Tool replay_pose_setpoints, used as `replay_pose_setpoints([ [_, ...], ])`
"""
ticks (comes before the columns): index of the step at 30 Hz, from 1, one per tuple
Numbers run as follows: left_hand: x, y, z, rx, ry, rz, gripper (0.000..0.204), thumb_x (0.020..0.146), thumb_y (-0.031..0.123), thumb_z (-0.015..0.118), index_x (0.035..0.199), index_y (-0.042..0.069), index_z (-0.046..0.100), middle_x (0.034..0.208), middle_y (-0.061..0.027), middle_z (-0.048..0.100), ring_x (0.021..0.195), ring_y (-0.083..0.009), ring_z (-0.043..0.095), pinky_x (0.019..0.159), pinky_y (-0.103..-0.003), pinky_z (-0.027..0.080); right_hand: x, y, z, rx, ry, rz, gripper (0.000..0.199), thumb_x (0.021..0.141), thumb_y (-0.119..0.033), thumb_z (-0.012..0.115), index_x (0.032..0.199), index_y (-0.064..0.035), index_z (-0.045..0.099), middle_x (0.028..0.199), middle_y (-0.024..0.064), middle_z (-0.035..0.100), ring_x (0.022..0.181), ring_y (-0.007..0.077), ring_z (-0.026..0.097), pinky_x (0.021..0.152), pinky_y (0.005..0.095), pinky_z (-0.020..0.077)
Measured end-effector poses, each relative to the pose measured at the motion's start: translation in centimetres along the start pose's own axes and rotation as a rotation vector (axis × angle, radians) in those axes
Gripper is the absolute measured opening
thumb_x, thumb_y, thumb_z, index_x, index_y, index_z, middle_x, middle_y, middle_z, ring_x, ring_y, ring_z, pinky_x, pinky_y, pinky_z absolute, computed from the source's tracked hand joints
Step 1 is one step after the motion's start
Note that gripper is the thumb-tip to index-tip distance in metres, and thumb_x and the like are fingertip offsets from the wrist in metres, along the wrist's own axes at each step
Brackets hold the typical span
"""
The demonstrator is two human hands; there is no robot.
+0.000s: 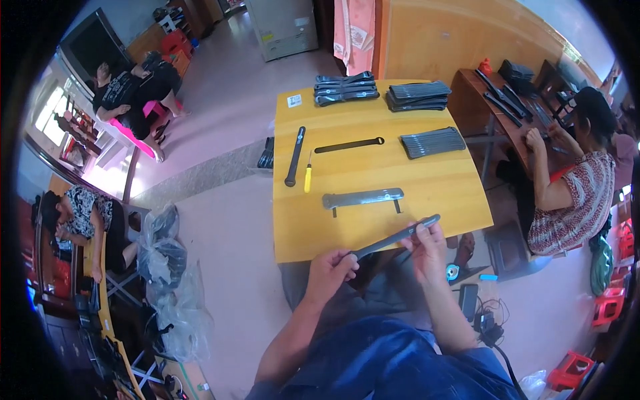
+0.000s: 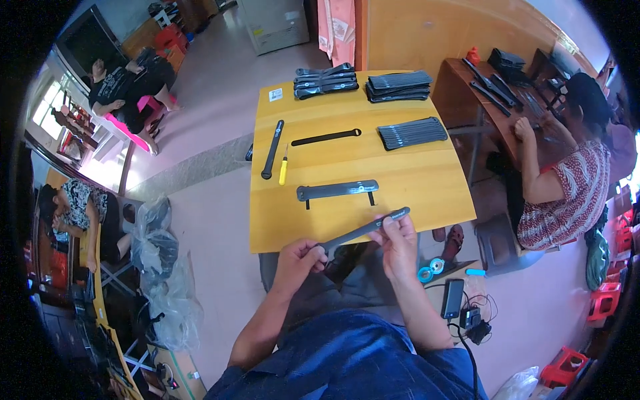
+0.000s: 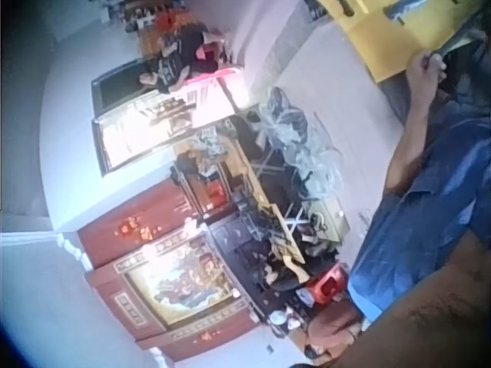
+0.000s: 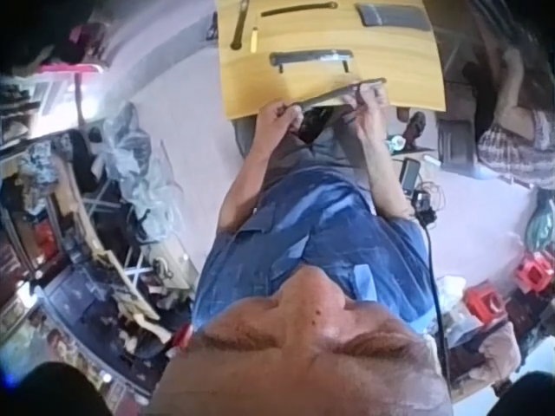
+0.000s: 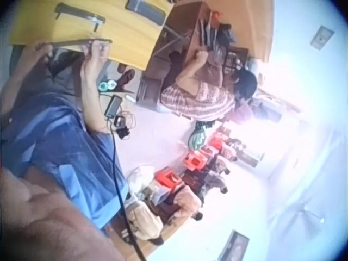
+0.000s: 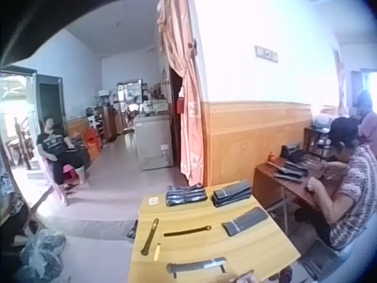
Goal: Assembling metal and plastic components for straps or handles in a manufacturing setting.
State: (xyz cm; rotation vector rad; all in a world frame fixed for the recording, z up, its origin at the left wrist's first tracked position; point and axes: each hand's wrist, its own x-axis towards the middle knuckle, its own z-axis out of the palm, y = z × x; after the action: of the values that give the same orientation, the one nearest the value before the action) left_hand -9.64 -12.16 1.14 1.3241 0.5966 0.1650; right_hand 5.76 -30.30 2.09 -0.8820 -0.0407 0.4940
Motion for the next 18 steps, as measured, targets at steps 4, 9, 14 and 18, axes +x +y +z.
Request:
replay_pose_setpoints([
  [4,1.0,1.2,-0.6,-0.008,0.069,-0.041,0.017,0.101,0.014,0.066,0.106,0.000,0.072,0.079,-0.0034,0.071,0.067,-0.0090,0.066,0.063,-0.024,0.055,0.2,-0.3,0.2,-0.197,0.023,-0.161,0.016,0.101,-0.006,0.067,0.113,-0.0069,0.057,0.092,0.0028,0.063,0.081,0.0150,0.065,0.073,0.0293,0.0550],
  [9,1.8,2.4,-1.2,0.042,0.174,0.031,0.015,0.100,0.014,0.068,0.105,0.001,0.071,0.082,-0.0037,0.070,0.064,-0.0085,0.063,0.058,-0.025,0.053,0.8,0.0,-0.3,-0.306,0.023,-0.157,0.016,0.101,-0.006,0.066,0.114,-0.0061,0.057,0.090,0.0025,0.064,0.078,0.0140,0.065,0.071,0.0271,0.0548],
  [14,3.3,1.7,-1.8,0.018,0.277,0.183,0.011,0.098,0.010,0.071,0.103,0.001,0.068,0.078,-0.0026,0.068,0.061,-0.0080,0.061,0.055,-0.024,0.051,1.8,-0.1,-0.4,-0.461,-0.003,-0.140,0.013,0.103,-0.008,0.064,0.115,-0.0048,0.059,0.084,-0.0005,0.063,0.069,0.0074,0.058,0.066,0.0238,0.0509],
  [18,4.4,1.7,-2.5,0.045,0.319,0.202,0.010,0.098,0.009,0.072,0.102,0.001,0.067,0.079,-0.0021,0.068,0.060,-0.0073,0.060,0.054,-0.024,0.049,3.5,-0.7,-1.1,-0.904,-0.062,-0.275,0.013,0.103,-0.012,0.065,0.112,-0.0033,0.062,0.078,-0.0035,0.059,0.069,0.0041,0.054,0.063,0.0211,0.0454],
])
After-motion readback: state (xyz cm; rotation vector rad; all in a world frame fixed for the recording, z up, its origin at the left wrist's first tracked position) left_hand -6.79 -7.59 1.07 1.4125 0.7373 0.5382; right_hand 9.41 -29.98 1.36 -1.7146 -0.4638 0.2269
